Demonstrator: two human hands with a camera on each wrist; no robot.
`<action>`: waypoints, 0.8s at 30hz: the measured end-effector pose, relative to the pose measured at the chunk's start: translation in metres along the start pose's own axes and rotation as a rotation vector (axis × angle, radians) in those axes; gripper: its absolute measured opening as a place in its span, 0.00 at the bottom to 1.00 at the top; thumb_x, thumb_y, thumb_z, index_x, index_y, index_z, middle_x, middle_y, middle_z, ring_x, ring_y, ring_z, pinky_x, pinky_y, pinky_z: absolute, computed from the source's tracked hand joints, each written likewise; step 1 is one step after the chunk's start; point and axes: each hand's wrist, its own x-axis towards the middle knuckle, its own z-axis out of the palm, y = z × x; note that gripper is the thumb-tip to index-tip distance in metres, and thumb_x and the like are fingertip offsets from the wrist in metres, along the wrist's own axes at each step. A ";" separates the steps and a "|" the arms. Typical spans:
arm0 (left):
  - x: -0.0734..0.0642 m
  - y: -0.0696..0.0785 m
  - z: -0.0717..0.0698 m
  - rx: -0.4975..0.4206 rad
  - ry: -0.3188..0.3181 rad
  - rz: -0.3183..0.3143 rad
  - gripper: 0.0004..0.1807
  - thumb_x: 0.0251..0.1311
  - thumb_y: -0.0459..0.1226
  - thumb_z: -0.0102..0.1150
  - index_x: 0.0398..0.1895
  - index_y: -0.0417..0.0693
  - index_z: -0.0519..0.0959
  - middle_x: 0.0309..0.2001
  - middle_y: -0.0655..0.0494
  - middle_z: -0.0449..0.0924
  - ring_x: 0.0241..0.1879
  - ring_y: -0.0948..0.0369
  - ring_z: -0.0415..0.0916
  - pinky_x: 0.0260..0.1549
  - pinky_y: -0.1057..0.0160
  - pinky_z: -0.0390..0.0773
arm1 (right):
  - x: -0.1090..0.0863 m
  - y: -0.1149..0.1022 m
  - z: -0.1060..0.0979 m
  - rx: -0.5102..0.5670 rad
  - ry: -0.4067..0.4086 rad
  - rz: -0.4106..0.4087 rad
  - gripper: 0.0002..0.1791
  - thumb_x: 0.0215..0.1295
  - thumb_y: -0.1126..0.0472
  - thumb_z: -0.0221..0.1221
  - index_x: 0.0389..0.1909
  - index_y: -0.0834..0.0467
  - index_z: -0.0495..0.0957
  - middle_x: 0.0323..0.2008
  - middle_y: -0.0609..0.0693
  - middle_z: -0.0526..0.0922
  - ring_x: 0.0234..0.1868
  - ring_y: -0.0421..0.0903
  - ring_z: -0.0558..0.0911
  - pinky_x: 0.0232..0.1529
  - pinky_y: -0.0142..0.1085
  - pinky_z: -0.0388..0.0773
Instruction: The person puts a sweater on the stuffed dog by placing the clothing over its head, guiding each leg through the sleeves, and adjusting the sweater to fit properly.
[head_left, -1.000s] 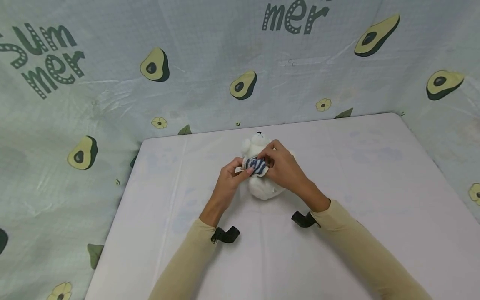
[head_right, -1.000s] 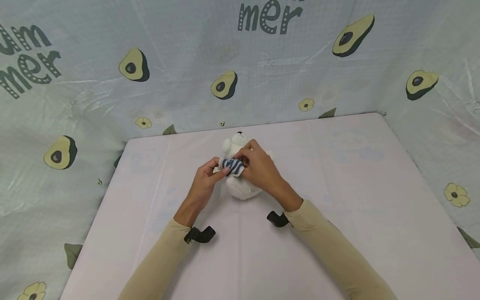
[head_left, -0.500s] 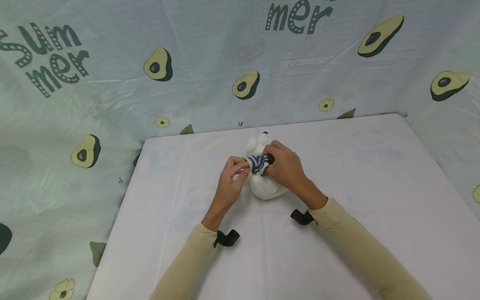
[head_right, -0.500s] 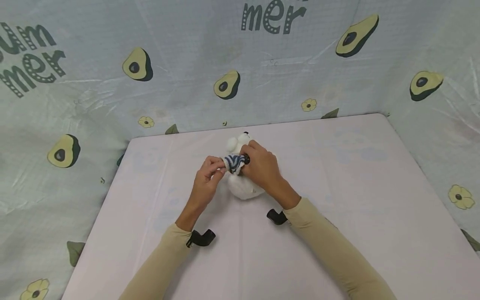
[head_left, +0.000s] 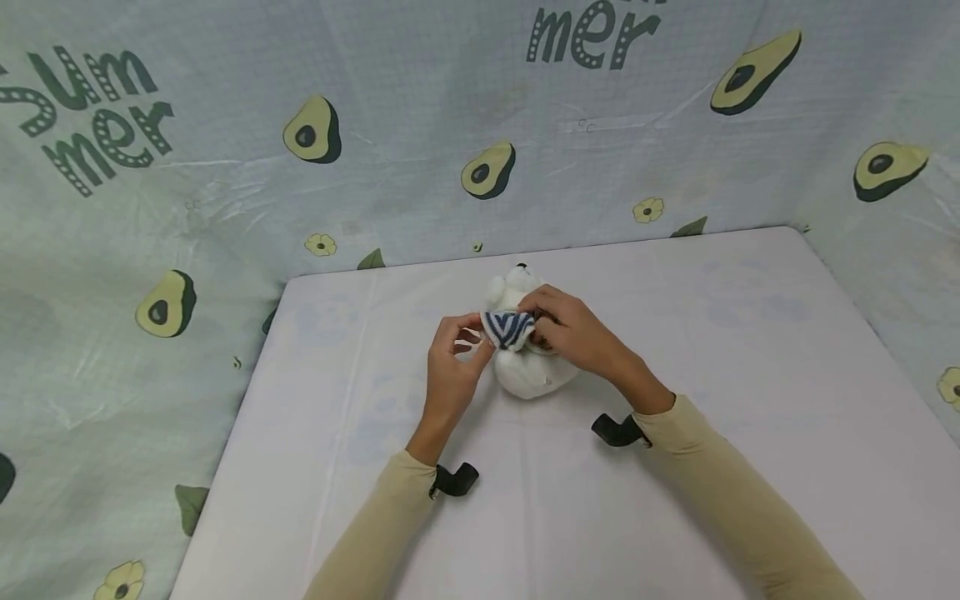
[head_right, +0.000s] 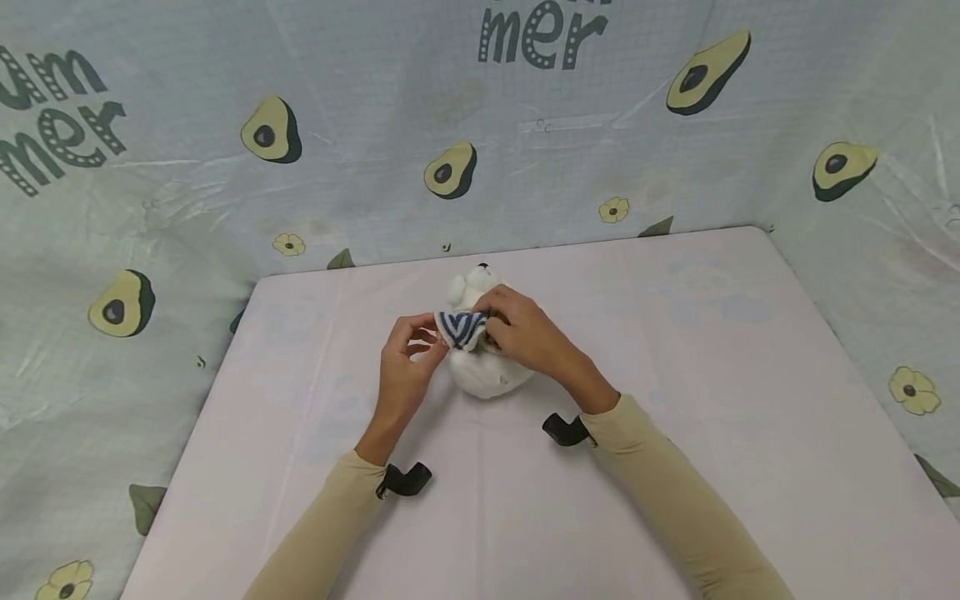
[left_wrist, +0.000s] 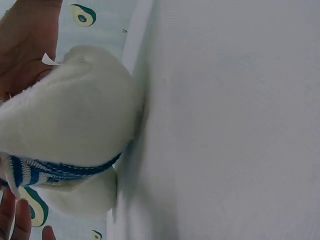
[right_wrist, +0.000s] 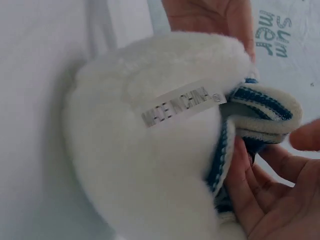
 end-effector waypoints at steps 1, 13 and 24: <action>-0.001 -0.001 0.000 0.029 0.008 0.006 0.17 0.63 0.35 0.68 0.55 0.49 0.81 0.49 0.49 0.78 0.47 0.47 0.75 0.47 0.46 0.77 | -0.001 -0.001 -0.001 0.030 0.005 0.016 0.15 0.75 0.64 0.46 0.51 0.55 0.81 0.49 0.50 0.78 0.36 0.47 0.77 0.36 0.41 0.77; -0.003 -0.001 0.001 0.147 0.039 0.041 0.18 0.62 0.36 0.70 0.54 0.42 0.83 0.50 0.49 0.74 0.47 0.50 0.74 0.47 0.48 0.75 | 0.005 -0.020 0.015 -0.320 0.102 -0.001 0.17 0.65 0.47 0.68 0.44 0.56 0.82 0.42 0.48 0.82 0.37 0.44 0.78 0.38 0.40 0.77; -0.001 -0.006 -0.002 0.264 0.063 0.119 0.14 0.62 0.32 0.69 0.49 0.37 0.84 0.47 0.46 0.74 0.48 0.49 0.72 0.49 0.50 0.76 | 0.011 -0.016 0.023 -0.207 0.137 -0.038 0.07 0.66 0.60 0.68 0.40 0.59 0.85 0.39 0.51 0.87 0.37 0.44 0.82 0.38 0.38 0.79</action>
